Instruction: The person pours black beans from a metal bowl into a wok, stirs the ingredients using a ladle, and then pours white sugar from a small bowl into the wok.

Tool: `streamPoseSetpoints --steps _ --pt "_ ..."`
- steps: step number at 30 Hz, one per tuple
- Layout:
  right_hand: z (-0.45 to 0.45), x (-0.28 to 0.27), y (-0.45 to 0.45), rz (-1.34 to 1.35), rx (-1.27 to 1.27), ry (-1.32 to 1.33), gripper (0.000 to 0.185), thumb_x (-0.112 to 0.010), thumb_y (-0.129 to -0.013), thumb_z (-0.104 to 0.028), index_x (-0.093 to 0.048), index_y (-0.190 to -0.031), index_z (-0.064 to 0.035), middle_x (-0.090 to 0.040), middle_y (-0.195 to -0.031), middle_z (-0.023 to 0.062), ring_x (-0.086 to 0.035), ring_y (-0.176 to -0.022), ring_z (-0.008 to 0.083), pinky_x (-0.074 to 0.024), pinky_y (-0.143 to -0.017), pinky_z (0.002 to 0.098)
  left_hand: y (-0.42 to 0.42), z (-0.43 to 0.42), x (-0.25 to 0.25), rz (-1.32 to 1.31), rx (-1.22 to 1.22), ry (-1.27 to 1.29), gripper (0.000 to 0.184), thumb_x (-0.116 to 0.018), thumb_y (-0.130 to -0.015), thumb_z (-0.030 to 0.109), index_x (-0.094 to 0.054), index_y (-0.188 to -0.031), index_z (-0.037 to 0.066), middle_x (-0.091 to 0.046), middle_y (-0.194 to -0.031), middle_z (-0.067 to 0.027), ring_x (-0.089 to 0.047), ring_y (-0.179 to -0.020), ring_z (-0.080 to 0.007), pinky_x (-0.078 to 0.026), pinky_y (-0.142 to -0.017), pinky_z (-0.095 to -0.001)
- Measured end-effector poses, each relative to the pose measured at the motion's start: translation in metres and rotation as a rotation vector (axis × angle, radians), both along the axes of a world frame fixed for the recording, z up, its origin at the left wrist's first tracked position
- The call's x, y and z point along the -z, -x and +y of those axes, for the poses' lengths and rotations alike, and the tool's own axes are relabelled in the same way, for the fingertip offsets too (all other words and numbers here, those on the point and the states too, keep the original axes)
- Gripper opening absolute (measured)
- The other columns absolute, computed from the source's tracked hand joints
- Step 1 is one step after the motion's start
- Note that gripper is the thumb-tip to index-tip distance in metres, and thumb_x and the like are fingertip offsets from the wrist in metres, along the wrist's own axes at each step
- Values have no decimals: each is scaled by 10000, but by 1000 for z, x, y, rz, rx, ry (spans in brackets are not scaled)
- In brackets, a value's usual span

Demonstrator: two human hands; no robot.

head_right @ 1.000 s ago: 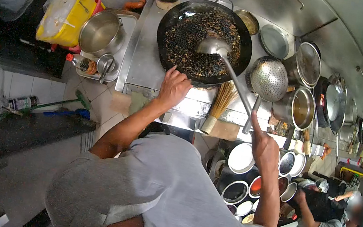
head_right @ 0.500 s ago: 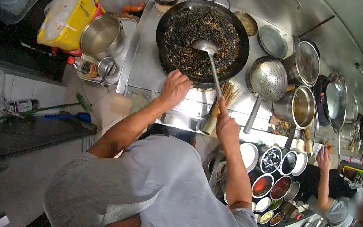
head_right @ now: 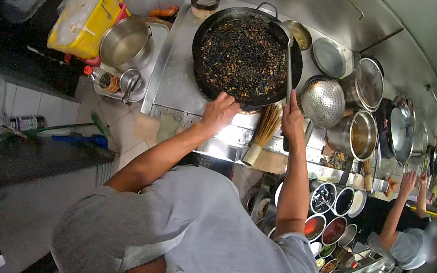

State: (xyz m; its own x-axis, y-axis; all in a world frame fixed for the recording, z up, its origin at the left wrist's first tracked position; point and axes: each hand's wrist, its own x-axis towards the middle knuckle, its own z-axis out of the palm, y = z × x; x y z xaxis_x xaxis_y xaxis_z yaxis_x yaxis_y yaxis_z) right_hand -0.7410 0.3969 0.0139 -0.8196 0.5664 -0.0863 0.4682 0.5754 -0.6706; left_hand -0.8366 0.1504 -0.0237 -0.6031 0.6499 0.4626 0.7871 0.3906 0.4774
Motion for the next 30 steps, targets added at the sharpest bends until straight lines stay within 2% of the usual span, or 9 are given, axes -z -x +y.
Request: streamPoseSetpoints --steps 1,3,7,13,15,19,21,24,30 --pt "3 6 -2 -4 -8 -1 568 -517 -1067 -255 -333 -1604 -253 -545 -634 106 -521 -475 184 -495 -481 394 0 0 0 -4 -8 -1 157 -705 -842 182 -653 -765 56 -577 -836 -65 -593 -928 -280 -559 -652 -432" --pt "-17 -20 -5 -121 89 787 585 -498 -1078 -261 -277 -1618 -306 -464 -607 8 -419 -424 109 -434 -399 310 0 0 2 8 15 -35 165 -703 -844 183 -653 -765 48 -572 -829 -68 -592 -919 -282 -559 -653 -437" --pt "-42 -49 -19 -192 118 950 601 -511 -1076 -258 -258 -1615 -340 -413 -628 -56 -358 -422 55 -364 -373 242 0 1 4 -21 25 -27 165 -692 -857 178 -653 -768 45 -569 -826 -71 -589 -920 -286 -560 -652 -435" --pt "-77 -111 -55 -234 67 605 666 -562 -1049 -157 -261 -1637 -242 -388 -643 -69 -347 -480 53 -339 -409 257 1 4 5 30 29 -63 120 -650 -826 121 -653 -731 48 -569 -801 -92 -591 -874 -297 -546 -637 -438" --pt "-76 -116 -74 -249 -101 258 636 -567 -1039 -174 -309 -1619 -197 -581 -689 95 -555 -561 188 -513 -579 361 0 4 1 56 9 -35 115 -640 -806 111 -651 -713 45 -566 -776 -101 -591 -857 -300 -539 -648 -438" --pt "-98 -157 -92 -355 -113 148 612 -534 -1051 -187 -297 -1616 -181 -687 -914 221 -643 -815 310 -519 -886 424 2 4 -7 163 4 -140 127 -690 -816 118 -659 -726 33 -592 -781 -110 -593 -845 -302 -541 -679 -432" --pt "-98 -148 -106 -268 -147 126 590 -521 -1069 -219 -309 -1619 -205 -640 -788 151 -617 -692 240 -544 -719 391 1 2 3 137 -9 -95 117 -724 -822 157 -691 -782 52 -610 -789 -84 -602 -852 -283 -552 -703 -419" --pt "-101 -140 -102 -291 97 807 544 -488 -1095 -321 -323 -1613 -302 -381 -662 -39 -359 -463 56 -351 -386 223 -2 3 7 46 -25 -28 131 -755 -832 194 -720 -843 68 -632 -794 -58 -617 -861 -261 -567 -705 -409" --pt "-60 -56 -54 -249 213 1164 573 -472 -1088 -411 -243 -1614 -400 -370 -637 -57 -329 -441 55 -319 -384 216 -3 2 5 -1 -22 1 140 -746 -847 195 -710 -840 59 -628 -776 -49 -622 -839 -254 -568 -622 -408"
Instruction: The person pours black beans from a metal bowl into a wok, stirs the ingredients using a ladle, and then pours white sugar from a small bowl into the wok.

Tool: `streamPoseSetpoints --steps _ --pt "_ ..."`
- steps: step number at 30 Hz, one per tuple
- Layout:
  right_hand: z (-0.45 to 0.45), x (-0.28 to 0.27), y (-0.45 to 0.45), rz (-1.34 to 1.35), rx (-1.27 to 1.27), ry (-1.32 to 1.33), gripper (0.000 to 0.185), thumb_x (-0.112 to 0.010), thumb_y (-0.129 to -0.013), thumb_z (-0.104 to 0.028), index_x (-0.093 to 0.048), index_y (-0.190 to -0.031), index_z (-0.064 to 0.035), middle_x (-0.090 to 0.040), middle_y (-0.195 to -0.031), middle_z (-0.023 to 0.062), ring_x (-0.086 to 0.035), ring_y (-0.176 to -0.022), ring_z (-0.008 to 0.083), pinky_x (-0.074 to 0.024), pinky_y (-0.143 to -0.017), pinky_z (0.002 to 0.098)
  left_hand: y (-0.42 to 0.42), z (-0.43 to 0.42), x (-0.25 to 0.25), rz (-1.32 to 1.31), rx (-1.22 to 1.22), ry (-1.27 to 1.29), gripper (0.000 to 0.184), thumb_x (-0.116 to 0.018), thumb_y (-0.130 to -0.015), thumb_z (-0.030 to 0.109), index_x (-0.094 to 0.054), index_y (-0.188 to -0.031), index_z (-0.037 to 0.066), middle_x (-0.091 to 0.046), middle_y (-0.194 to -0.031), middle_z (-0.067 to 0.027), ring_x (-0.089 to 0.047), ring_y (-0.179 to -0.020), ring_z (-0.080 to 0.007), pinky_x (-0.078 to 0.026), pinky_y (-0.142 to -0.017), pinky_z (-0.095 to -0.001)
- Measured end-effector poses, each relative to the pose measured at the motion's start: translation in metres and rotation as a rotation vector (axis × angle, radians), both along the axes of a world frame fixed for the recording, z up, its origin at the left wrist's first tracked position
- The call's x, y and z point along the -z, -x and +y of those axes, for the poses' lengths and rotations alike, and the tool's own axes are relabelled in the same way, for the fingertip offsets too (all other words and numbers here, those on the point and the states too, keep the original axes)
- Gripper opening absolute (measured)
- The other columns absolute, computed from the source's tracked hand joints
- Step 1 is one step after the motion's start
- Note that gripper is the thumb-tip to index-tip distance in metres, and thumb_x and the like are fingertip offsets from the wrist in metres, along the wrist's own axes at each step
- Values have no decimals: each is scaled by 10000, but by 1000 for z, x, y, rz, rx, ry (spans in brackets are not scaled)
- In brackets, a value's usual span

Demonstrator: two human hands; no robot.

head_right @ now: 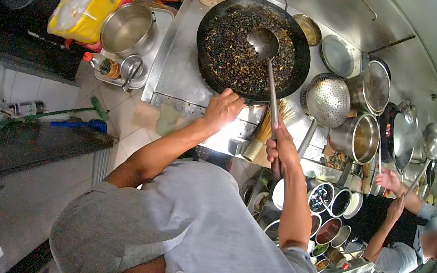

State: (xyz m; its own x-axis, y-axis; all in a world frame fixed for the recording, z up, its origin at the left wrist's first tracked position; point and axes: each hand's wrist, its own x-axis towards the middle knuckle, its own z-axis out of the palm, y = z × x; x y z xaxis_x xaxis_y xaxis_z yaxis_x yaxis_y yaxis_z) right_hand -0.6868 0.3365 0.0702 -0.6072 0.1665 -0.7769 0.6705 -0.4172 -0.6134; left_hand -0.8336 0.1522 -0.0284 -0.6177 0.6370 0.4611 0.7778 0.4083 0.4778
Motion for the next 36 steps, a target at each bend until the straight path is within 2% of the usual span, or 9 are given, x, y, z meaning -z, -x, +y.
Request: streamPoseSetpoints --steps 5,9,10,14,17,20,23,31,36 --pt "11 41 34 66 -22 -56 586 -487 -1072 -482 -254 -1604 -411 -384 -643 -59 -352 -439 56 -365 -398 234 2 -2 -2 -22 15 7 158 -703 -853 161 -663 -761 39 -633 -773 -92 -626 -863 -284 -566 -632 -425" --pt "6 16 46 206 -177 -377 661 -584 -1050 -292 -259 -1624 -246 -435 -633 -39 -393 -439 79 -391 -402 254 2 -2 1 6 26 -20 172 -704 -855 169 -652 -749 44 -637 -784 -82 -628 -858 -281 -566 -620 -427" --pt "4 8 46 247 -187 -418 724 -604 -1021 -157 -223 -1636 -200 -444 -624 -31 -401 -442 85 -407 -408 270 3 -2 4 28 40 -33 164 -705 -854 167 -654 -757 45 -626 -781 -75 -625 -858 -278 -566 -615 -423" --pt "-18 -32 17 308 4 -136 784 -576 -1006 -77 -164 -1652 -243 -407 -612 -44 -407 -463 84 -421 -407 273 5 -1 -3 26 37 -11 149 -709 -853 166 -669 -781 41 -616 -780 -74 -621 -851 -278 -566 -612 -421" --pt "-6 -27 -6 200 -117 -596 759 -568 -998 -75 -217 -1647 -251 -391 -618 -50 -384 -478 69 -413 -398 274 2 -2 2 17 13 -16 145 -716 -853 171 -683 -811 37 -611 -785 -76 -617 -846 -279 -567 -619 -416" --pt "14 -3 -13 199 -214 -1015 720 -552 -991 -75 -258 -1636 -205 -541 -667 42 -497 -490 132 -460 -430 345 1 -2 -3 -3 21 -22 151 -717 -859 175 -682 -819 34 -615 -804 -79 -618 -865 -280 -570 -640 -417" --pt "19 15 -14 203 -145 -1029 713 -534 -995 -74 -249 -1637 -195 -566 -665 62 -522 -491 149 -469 -442 359 2 -3 1 18 29 -42 152 -713 -868 176 -681 -829 32 -618 -816 -79 -619 -892 -276 -573 -664 -416" --pt "-33 -3 -26 98 270 185 805 -479 -965 -1 -175 -1645 -307 -378 -634 -33 -358 -418 88 -380 -381 249 -1 -2 -1 14 11 -10 148 -715 -867 168 -674 -833 30 -619 -820 -75 -619 -895 -268 -571 -671 -413" --pt "-45 -46 -37 163 8 -113 828 -489 -935 36 -173 -1651 -234 -421 -638 -22 -383 -421 91 -385 -378 267 0 -5 -3 -11 39 3 143 -709 -863 163 -678 -838 26 -617 -820 -77 -614 -896 -268 -568 -684 -406"
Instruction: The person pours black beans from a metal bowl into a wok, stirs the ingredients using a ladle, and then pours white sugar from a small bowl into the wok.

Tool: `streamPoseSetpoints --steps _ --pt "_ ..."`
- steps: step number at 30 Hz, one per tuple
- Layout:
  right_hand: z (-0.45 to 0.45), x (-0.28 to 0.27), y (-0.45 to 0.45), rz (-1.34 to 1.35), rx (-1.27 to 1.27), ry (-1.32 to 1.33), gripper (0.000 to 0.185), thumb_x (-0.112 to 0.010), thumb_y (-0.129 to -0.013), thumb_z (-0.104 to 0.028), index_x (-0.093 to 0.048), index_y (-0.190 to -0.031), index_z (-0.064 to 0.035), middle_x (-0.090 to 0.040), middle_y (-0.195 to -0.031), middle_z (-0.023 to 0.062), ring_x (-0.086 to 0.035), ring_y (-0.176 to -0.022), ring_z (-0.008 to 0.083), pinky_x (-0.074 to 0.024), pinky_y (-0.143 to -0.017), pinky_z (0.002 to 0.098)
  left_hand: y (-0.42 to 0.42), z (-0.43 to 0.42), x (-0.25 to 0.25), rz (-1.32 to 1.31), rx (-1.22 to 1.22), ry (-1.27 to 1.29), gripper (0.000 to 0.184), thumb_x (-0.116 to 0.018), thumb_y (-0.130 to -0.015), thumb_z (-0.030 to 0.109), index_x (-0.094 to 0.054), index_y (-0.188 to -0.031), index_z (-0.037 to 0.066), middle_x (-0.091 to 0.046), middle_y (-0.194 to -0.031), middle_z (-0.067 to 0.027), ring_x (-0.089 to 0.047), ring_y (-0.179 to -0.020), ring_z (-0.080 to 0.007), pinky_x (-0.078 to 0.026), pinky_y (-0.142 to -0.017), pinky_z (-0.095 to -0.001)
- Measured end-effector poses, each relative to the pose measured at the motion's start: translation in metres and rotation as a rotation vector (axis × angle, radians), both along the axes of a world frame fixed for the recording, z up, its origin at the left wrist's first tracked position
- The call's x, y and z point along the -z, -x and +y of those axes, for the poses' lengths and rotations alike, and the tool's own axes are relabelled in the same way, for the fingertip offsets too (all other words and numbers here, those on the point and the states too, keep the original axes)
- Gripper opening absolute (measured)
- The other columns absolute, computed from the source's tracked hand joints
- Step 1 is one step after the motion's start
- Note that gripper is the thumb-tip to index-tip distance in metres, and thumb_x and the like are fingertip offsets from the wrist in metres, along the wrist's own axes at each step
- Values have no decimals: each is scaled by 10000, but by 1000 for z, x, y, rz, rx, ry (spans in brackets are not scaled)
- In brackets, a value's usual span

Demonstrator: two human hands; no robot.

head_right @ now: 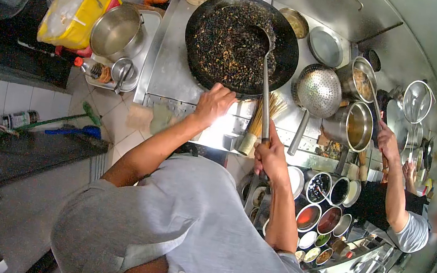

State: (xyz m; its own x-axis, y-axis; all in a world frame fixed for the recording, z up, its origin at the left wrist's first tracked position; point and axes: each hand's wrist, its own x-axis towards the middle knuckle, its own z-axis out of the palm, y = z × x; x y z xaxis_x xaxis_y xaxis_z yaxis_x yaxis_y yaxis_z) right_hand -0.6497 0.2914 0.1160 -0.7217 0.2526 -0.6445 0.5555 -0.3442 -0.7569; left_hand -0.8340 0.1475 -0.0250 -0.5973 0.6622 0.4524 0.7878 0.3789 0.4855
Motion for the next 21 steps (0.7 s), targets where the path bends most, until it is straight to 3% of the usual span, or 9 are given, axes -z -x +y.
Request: streamPoseSetpoints --steps 2,3,5,6,7,9,14,17,21 --pt "-6 -18 -7 -8 -88 -207 812 -525 -938 30 -195 -1651 -174 -478 -667 2 -417 -444 96 -387 -404 288 1 1 -1 -31 14 16 142 -702 -863 159 -684 -847 19 -614 -822 -84 -607 -909 -275 -569 -722 -409" --pt "-8 -23 -12 -9 -83 -209 812 -525 -938 30 -195 -1651 -174 -478 -667 2 -417 -444 96 -387 -404 288 1 2 0 43 11 -23 144 -695 -861 154 -690 -857 10 -609 -838 -94 -598 -931 -285 -548 -817 -432" --pt "-10 -28 -24 -16 -195 -487 752 -529 -965 -8 -240 -1642 -166 -460 -604 -49 -400 -436 73 -367 -395 270 2 3 -2 118 3 -67 149 -687 -860 149 -697 -867 1 -604 -854 -105 -588 -953 -296 -526 -912 -455" --pt "-7 -18 -32 65 -291 -766 704 -547 -990 -51 -283 -1632 -170 -474 -627 -53 -382 -458 61 -355 -411 261 2 2 -8 132 4 -56 158 -676 -863 149 -701 -872 -7 -601 -875 -113 -580 -967 -302 -473 -988 -485" --pt "-6 -18 -40 66 -300 -766 704 -547 -990 -51 -283 -1632 -170 -474 -627 -53 -382 -458 61 -355 -411 261 2 1 -11 145 2 -44 170 -664 -866 149 -705 -878 -15 -598 -895 -121 -572 -980 -308 -419 -1065 -515" --pt "-10 -40 -43 -98 -275 -643 671 -573 -1005 -69 -327 -1620 -174 -472 -727 -14 -397 -595 61 -383 -535 240 2 0 -8 133 -1 -19 174 -652 -871 151 -708 -877 -14 -599 -907 -120 -572 -980 -302 -402 -1080 -525" --pt "4 -29 -40 -186 -99 21 587 -470 -1092 -255 -246 -1630 -323 -412 -656 -39 -375 -415 93 -380 -370 282 6 3 -1 168 -14 45 153 -746 -823 188 -734 -868 43 -605 -868 -72 -582 -928 -259 -415 -1075 -514" --pt "22 11 -25 -160 72 334 594 -481 -1080 -325 -236 -1619 -379 -382 -622 -47 -349 -414 69 -329 -350 245 4 3 1 127 4 3 161 -604 -868 125 -708 -835 7 -594 -856 -110 -584 -926 -287 -400 -1092 -529" --pt "39 48 14 -192 88 356 622 -515 -1064 -390 -219 -1611 -405 -382 -609 -56 -336 -414 53 -308 -353 229 9 2 -4 143 15 16 142 -598 -849 116 -680 -762 40 -594 -829 -99 -591 -900 -273 -412 -1096 -533"
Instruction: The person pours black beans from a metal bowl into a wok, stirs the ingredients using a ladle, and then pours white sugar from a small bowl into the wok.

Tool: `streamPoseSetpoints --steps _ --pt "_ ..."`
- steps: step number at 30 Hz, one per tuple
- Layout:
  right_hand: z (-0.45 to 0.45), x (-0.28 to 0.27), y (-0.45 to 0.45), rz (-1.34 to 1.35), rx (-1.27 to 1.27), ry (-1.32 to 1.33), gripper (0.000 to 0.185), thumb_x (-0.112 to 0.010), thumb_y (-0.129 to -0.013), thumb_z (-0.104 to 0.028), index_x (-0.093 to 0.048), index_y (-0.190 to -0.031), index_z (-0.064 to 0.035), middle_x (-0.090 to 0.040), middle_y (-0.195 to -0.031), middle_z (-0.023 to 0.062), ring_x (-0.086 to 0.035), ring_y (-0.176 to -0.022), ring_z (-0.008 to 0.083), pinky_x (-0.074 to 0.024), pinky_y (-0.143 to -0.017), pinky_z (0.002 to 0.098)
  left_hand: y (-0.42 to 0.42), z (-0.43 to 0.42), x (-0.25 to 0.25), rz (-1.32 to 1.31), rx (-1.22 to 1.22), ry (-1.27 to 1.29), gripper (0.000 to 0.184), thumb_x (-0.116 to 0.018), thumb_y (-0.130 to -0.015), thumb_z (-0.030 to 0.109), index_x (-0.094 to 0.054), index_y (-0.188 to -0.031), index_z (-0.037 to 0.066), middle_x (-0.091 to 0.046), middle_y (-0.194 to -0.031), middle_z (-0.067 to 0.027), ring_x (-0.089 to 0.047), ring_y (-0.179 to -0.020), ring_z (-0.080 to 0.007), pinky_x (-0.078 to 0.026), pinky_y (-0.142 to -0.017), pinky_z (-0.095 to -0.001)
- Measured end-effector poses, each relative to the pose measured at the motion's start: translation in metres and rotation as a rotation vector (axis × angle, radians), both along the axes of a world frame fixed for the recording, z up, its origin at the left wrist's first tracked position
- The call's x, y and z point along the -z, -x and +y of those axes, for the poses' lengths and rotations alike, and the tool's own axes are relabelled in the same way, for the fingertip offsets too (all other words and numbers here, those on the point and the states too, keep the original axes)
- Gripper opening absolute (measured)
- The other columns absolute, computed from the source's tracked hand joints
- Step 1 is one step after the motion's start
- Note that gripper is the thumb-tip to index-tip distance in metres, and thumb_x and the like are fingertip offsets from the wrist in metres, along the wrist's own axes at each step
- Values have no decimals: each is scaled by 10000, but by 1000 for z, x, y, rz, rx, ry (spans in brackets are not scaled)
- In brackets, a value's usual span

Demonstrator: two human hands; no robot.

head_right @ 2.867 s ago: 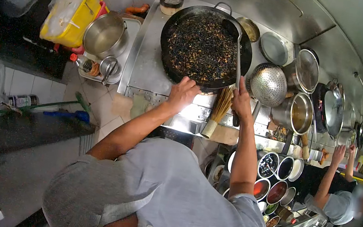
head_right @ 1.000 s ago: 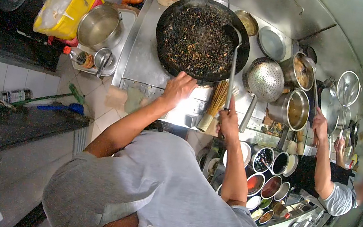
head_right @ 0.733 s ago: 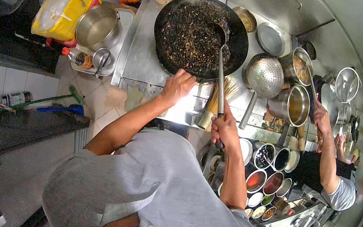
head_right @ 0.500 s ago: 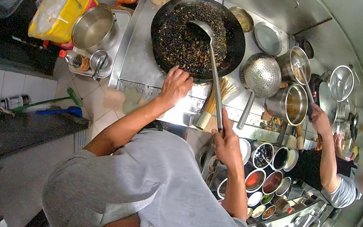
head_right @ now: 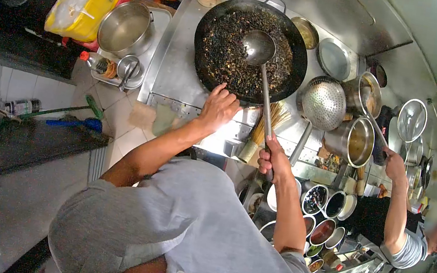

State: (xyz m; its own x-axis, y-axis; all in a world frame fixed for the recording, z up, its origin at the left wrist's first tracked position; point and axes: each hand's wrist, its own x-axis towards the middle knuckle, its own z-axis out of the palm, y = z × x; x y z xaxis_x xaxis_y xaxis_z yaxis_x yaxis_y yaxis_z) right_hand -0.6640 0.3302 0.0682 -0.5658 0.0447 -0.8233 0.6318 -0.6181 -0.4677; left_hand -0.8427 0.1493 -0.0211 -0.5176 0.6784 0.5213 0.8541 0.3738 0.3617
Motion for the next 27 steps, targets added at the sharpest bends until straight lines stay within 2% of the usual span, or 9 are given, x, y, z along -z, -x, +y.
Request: streamPoseSetpoints --steps 2,5,9,14,16,19,23,26,27 --pt "5 11 10 -47 2 -11 617 -532 -1060 -409 -248 -1608 -397 -382 -610 -56 -349 -413 56 -327 -355 234 -3 -2 -1 -1 -11 -37 132 -595 -830 103 -664 -732 49 -587 -805 -91 -593 -867 -262 -409 -1107 -541" --pt "-2 -1 20 54 -190 -511 587 -571 -1057 -363 -340 -1595 -346 -412 -617 -54 -370 -420 62 -353 -359 250 -2 -4 1 20 -8 -27 118 -597 -813 90 -653 -715 56 -577 -777 -86 -590 -828 -252 -405 -1120 -549" --pt "19 -18 28 161 -232 -746 606 -588 -1053 -296 -340 -1605 -283 -402 -602 -59 -360 -428 58 -330 -361 271 -1 -4 0 37 -17 -55 107 -600 -798 84 -637 -700 61 -566 -758 -87 -586 -803 -252 -402 -1125 -555" --pt "53 -29 86 191 -305 -1186 574 -561 -1052 -234 -378 -1596 -247 -378 -609 -59 -385 -467 57 -353 -397 279 -5 -12 2 21 -16 -79 101 -637 -834 95 -704 -868 28 -618 -851 -90 -606 -883 -253 -381 -1143 -558" --pt "86 3 104 267 -315 -1186 593 -575 -1048 -250 -363 -1601 -247 -390 -597 -54 -392 -454 64 -357 -388 282 -8 -18 -1 -22 12 -93 140 -673 -842 117 -708 -938 23 -644 -924 -95 -616 -946 -259 -374 -1147 -557" --pt "91 1 115 234 -313 -753 593 -588 -1041 -241 -371 -1593 -234 -409 -566 -34 -414 -418 93 -368 -377 286 -10 -38 8 -124 -32 -93 244 -723 -860 162 -705 -1059 22 -680 -1088 -106 -625 -1069 -279 -359 -1149 -558" --pt "81 -21 97 208 -507 -782 591 -570 -1038 -220 -369 -1594 -224 -403 -568 -54 -426 -427 94 -375 -395 285 -13 -106 38 -323 -310 113 538 -748 -878 262 -582 -1315 -3 -598 -1341 -206 -542 -1262 -376 -345 -1129 -574" --pt "65 -47 62 175 -621 -989 590 -556 -1051 -201 -350 -1603 -178 -468 -624 -40 -432 -489 53 -399 -437 252 -24 -160 94 -95 -628 306 637 -816 -799 323 -579 -1284 -15 -600 -1302 -200 -548 -1213 -395 -380 -1099 -520" --pt "67 -46 45 269 -680 -1167 578 -574 -1033 -188 -398 -1583 -162 -643 -814 33 -544 -660 87 -492 -628 278 -27 -179 109 -226 -717 327 694 -824 -780 362 -561 -1298 -19 -579 -1327 -211 -537 -1223 -406 -393 -1083 -523"
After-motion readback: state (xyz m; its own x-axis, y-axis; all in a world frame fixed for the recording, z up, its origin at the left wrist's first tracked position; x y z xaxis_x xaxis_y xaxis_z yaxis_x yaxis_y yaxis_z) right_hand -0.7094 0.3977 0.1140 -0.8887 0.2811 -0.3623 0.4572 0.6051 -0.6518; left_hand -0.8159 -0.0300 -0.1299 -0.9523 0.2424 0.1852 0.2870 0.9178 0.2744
